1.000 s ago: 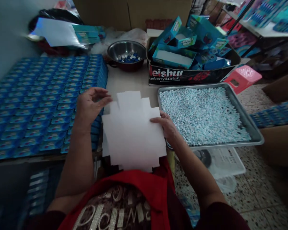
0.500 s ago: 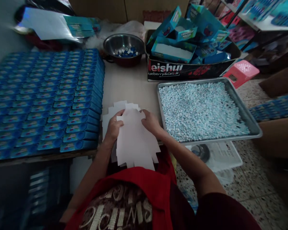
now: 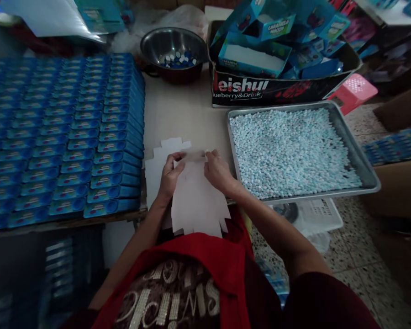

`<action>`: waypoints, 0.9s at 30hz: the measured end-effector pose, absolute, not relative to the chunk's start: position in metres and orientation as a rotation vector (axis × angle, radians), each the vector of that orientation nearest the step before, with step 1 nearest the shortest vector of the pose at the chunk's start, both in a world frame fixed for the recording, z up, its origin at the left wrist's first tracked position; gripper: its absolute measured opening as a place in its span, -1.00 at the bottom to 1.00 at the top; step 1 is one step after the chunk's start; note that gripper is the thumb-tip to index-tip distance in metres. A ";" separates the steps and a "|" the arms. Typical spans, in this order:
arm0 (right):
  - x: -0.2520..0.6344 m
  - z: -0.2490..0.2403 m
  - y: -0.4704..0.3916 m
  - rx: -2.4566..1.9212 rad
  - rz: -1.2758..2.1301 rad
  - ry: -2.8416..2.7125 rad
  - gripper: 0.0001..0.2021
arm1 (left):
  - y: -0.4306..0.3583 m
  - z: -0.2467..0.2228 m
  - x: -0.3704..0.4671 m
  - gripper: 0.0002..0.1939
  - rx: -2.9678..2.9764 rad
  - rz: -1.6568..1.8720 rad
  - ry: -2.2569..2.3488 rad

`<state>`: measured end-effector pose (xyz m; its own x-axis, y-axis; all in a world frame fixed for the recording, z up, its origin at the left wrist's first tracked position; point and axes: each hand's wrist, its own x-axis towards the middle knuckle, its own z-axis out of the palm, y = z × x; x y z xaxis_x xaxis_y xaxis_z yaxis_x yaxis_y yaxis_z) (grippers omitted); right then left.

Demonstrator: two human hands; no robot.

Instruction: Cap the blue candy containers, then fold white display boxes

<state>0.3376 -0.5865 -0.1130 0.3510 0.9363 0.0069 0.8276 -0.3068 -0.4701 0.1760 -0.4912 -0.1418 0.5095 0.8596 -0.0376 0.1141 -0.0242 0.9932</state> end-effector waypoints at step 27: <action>0.359 -0.099 -0.592 -1.888 0.797 -1.358 -0.49 | -0.486 -0.126 0.183 -0.83 1.573 0.744 1.067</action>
<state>0.3594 -0.5920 -0.0992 0.2717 0.9579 -0.0932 0.5490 -0.2338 -0.8025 0.1830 -0.4856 -0.1257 0.4100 0.9103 -0.0579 0.2603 -0.0560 0.9639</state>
